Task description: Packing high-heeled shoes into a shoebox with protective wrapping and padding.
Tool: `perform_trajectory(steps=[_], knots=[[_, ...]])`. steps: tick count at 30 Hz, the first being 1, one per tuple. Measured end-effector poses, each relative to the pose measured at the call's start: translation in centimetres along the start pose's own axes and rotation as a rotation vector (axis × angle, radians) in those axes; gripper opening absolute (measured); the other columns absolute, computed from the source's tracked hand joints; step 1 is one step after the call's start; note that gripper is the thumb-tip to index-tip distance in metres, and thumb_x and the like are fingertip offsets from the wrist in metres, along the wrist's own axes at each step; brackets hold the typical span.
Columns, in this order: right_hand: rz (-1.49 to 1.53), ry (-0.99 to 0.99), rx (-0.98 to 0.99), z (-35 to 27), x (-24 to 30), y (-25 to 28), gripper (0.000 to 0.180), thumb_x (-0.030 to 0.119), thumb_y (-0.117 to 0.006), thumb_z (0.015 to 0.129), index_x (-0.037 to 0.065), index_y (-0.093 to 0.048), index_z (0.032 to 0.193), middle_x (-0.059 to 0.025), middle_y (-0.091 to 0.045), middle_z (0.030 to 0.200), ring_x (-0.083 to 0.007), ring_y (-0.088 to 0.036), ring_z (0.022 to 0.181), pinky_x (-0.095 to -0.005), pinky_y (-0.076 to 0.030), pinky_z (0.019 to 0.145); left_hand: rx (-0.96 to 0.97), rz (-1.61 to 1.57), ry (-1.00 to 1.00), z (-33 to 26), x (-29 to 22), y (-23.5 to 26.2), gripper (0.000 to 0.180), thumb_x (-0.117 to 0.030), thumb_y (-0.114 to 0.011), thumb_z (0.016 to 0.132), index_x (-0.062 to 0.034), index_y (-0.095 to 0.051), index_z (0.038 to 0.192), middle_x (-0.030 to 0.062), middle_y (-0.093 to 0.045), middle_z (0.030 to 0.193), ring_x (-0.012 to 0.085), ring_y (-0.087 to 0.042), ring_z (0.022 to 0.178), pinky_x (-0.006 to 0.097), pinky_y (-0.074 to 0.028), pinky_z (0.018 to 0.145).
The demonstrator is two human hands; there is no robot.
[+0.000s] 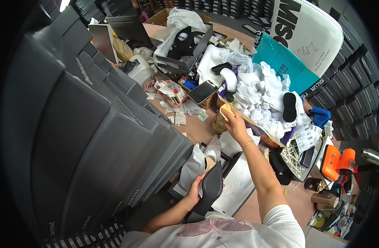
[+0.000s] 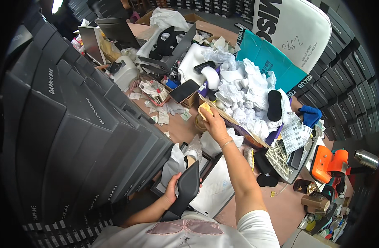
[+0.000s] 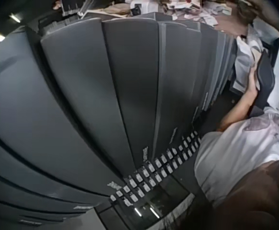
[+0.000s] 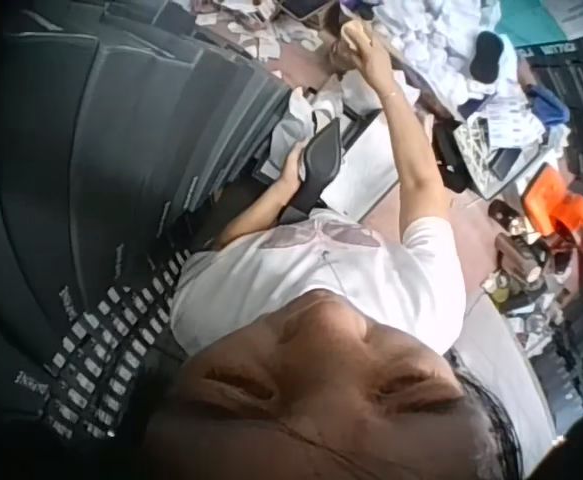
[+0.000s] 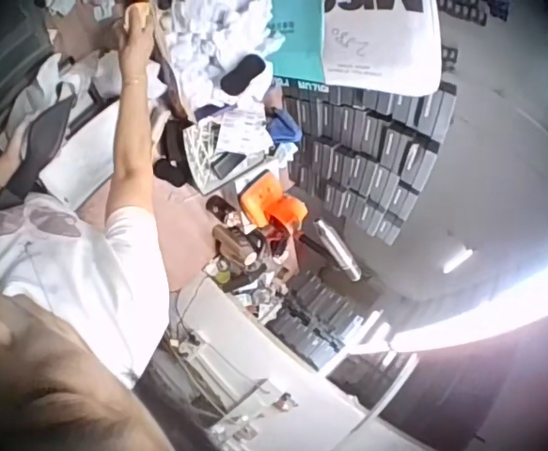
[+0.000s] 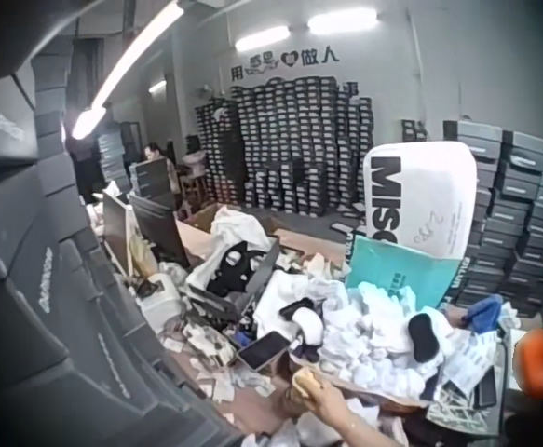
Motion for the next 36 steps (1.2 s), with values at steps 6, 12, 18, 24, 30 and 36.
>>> perform_trajectory(steps=[6, 12, 18, 24, 30, 36], knots=[[0.195, -0.288, -0.484, -2.7, 1.7, 5.4, 0.05, 0.005, -0.066, 0.083, 0.01, -0.052, 0.13, -0.0143, -0.056, 0.111, -0.0303, -0.058, 0.1, -0.0388, -0.049, 0.086, 0.067, 0.012, -0.044, -0.4, 0.0, 0.1, 0.068, -0.048, -0.04, 0.091, 0.0, -0.038, 0.139, 0.0237, -0.051, 0.13, 0.0332, -0.058, 0.111, 0.039, -0.051, 0.091], [1.349, -0.817, -1.049, -10.4, -0.8, 4.9, 0.021, 0.011, -0.06, 0.092, 0.008, -0.054, 0.113, -0.0019, -0.06, 0.1, -0.0137, -0.061, 0.087, -0.0381, -0.058, 0.077, 0.132, 0.015, -0.028, -0.2, 0.8, -1.3, 0.069, -0.049, -0.041, 0.092, -0.0008, -0.036, 0.141, 0.0236, -0.052, 0.13, 0.0331, -0.057, 0.114, 0.038, -0.049, 0.095], [0.429, -0.384, -0.645, -3.3, 4.1, 5.3, 0.043, 0.004, -0.064, 0.086, 0.011, -0.054, 0.128, -0.0115, -0.059, 0.109, -0.0275, -0.061, 0.098, -0.0368, -0.053, 0.083, 0.112, -0.111, -0.051, -1.6, 0.6, -1.9, 0.073, -0.056, -0.039, 0.093, -0.0015, -0.036, 0.141, 0.0242, -0.051, 0.129, 0.0361, -0.053, 0.118, 0.048, -0.045, 0.099], [-0.17, -0.059, -0.145, -0.8, 2.4, -0.3, 0.044, 0.011, -0.065, 0.081, 0.018, -0.06, 0.124, -0.0233, -0.051, 0.12, -0.0397, -0.054, 0.105, -0.0419, -0.047, 0.088, 0.084, -0.085, -0.133, -2.1, -0.2, -1.1, 0.07, -0.055, -0.039, 0.093, -0.0024, -0.039, 0.139, 0.0228, -0.051, 0.129, 0.034, -0.055, 0.115, 0.049, -0.045, 0.098], [0.096, -0.27, -0.09, -2.3, 5.3, 5.0, 0.035, 0.025, -0.056, 0.092, 0.008, -0.055, 0.123, -0.0195, -0.055, 0.1, -0.0361, -0.057, 0.092, -0.0405, -0.047, 0.081, 0.034, -0.057, -0.14, -2.4, 0.1, -1.4, 0.07, -0.055, -0.04, 0.092, -0.0023, -0.04, 0.138, 0.0223, -0.053, 0.127, 0.0334, -0.056, 0.113, 0.048, -0.048, 0.095], [0.361, -0.443, 0.163, -16.4, 17.6, 11.7, 0.026, 0.019, -0.065, 0.087, 0.004, -0.055, 0.105, -0.0144, -0.058, 0.098, -0.0316, -0.059, 0.089, -0.0388, -0.05, 0.072, -0.022, 0.035, -0.051, -1.2, 1.5, -3.5, 0.061, -0.05, -0.042, 0.093, -0.0026, -0.049, 0.131, 0.0156, -0.06, 0.12, 0.0287, -0.06, 0.107, 0.044, -0.05, 0.092]])
Point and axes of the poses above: each hand's wrist, its own z-axis towards the middle knuckle, its own y-axis out of the back of the hand, x = y × z, the point moved 1 cm from there along z, towards the middle knuckle
